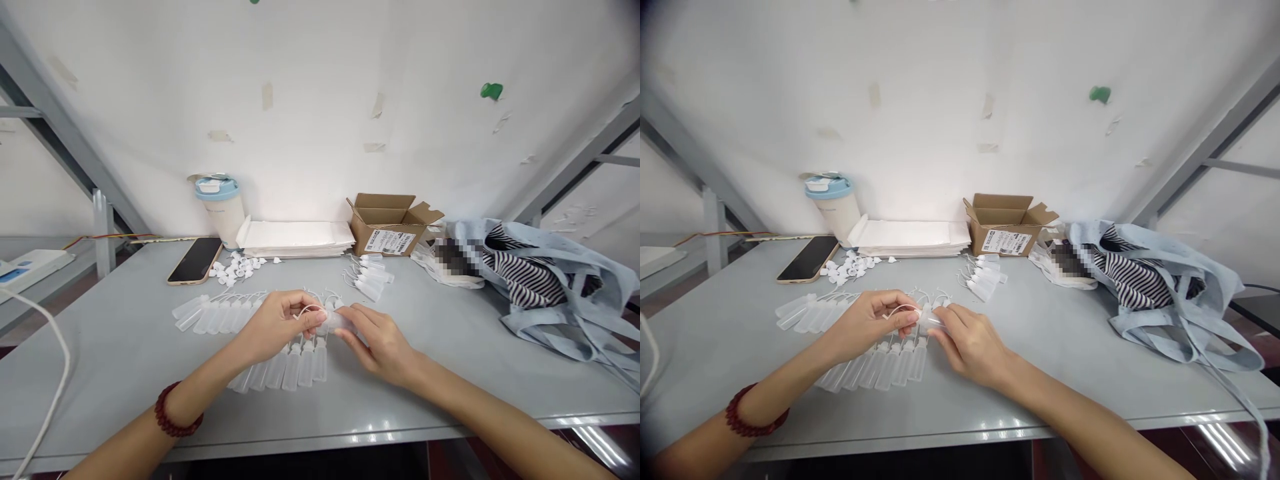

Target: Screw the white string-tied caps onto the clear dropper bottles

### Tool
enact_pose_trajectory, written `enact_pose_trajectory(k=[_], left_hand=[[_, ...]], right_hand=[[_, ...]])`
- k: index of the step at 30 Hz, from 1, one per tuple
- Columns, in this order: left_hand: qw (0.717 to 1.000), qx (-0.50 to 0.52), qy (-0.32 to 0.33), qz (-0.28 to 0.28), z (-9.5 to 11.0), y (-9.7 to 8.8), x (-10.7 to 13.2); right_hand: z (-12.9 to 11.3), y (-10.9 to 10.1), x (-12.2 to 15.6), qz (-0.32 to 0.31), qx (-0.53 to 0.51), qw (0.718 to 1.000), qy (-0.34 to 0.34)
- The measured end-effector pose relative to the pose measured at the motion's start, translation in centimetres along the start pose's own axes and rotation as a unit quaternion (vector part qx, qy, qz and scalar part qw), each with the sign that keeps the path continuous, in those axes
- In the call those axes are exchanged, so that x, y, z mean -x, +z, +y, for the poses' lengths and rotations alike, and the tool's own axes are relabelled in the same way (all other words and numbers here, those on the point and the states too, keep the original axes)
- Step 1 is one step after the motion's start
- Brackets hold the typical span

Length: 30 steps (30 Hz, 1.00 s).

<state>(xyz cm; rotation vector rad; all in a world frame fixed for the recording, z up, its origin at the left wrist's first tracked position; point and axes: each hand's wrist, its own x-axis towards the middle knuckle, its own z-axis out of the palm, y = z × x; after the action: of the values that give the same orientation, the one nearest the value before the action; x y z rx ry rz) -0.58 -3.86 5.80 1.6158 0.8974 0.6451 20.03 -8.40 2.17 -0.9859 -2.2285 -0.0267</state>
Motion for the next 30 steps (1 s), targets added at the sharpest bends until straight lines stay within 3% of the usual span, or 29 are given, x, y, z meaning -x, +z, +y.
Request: enact_pose_trajectory(k=[5, 8, 11, 15, 19, 25, 30], left_hand=[[0.999, 0.009, 0.05, 0.011, -0.4, 0.4, 0.0], [0.996, 0.037, 0.077, 0.014, -0.6, 0.6, 0.0], [0.996, 0.048, 0.07, 0.018, -0.6, 0.5, -0.1], [0.999, 0.052, 0.012, 0.004, -0.3, 0.2, -0.2], [0.997, 0.042, -0.049, -0.042, -0.1, 0.2, -0.3], [0.995, 0.056, -0.044, -0.065, -0.5, 0.5, -0.3], [0.996, 0.047, -0.022, -0.068, -0.6, 0.5, -0.1]], right_hand=[[-0.3, -0.3, -0.3, -0.023, -0.1, 0.992, 0.069], [-0.6, -0.8, -0.8, -0.061, -0.169, 0.972, 0.154], [-0.9, -1.1, -1.1, -0.08, -0.207, 0.956, 0.193], [-0.8, -0.9, -0.8, -0.052, -0.176, 0.97, 0.16], [-0.3, -0.4, -0.3, 0.006, -0.115, 0.99, 0.076], [0.1, -0.1, -0.2, 0.031, -0.042, 0.999, -0.001], [0.1, -0.2, -0.2, 0.026, -0.037, 0.999, -0.003]])
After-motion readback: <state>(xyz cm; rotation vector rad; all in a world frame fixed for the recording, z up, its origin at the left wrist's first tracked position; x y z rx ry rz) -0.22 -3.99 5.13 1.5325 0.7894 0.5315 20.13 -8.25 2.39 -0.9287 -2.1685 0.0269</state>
